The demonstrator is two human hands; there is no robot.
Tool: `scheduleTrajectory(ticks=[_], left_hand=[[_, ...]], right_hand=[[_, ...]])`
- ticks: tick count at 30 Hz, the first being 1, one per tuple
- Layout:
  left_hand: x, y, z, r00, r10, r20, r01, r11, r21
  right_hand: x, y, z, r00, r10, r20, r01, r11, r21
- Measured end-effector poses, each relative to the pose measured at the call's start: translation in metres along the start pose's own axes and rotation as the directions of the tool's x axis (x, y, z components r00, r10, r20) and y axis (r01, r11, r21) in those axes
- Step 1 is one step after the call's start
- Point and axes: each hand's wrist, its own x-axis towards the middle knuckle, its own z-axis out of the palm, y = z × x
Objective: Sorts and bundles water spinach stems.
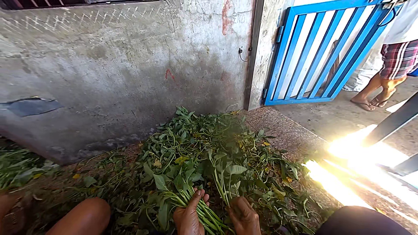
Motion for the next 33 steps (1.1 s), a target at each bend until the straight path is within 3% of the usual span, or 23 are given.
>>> scheduleTrajectory(ticks=[6,13,16,20,23,26,29,33], left_hand=[[-0.006,-0.003,0.002,1.0,0.015,0.002,-0.015,0.999,-0.028],[-0.017,-0.007,0.004,0.988,0.115,-0.103,-0.123,0.99,-0.074],[-0.019,-0.01,0.002,0.995,0.101,0.01,-0.101,0.995,-0.02],[-0.014,-0.016,-0.001,0.976,0.061,0.21,-0.076,0.995,0.064],[-0.007,-0.012,-0.005,0.967,0.021,0.254,-0.053,0.992,0.118],[-0.003,-0.008,-0.006,0.978,0.011,0.206,-0.045,0.986,0.159],[-0.001,-0.006,-0.004,0.993,0.077,0.089,-0.089,0.985,0.148],[-0.004,-0.001,-0.007,0.989,0.146,0.015,-0.147,0.985,0.092]], right_hand=[[-0.001,-0.005,0.003,0.985,-0.166,-0.048,0.158,0.977,-0.145],[0.007,-0.005,0.004,0.959,-0.237,-0.153,0.173,0.923,-0.344],[0.009,-0.006,0.005,0.939,-0.305,-0.159,0.229,0.899,-0.374],[0.002,-0.016,0.006,0.948,-0.314,-0.049,0.286,0.91,-0.3],[-0.001,-0.025,0.001,0.971,-0.231,0.062,0.239,0.939,-0.246],[-0.002,-0.033,-0.001,0.963,-0.203,0.176,0.252,0.908,-0.334],[-0.008,-0.038,-0.001,0.945,-0.227,0.235,0.317,0.806,-0.499],[-0.015,-0.04,-0.014,0.911,-0.283,0.299,0.407,0.722,-0.559]])
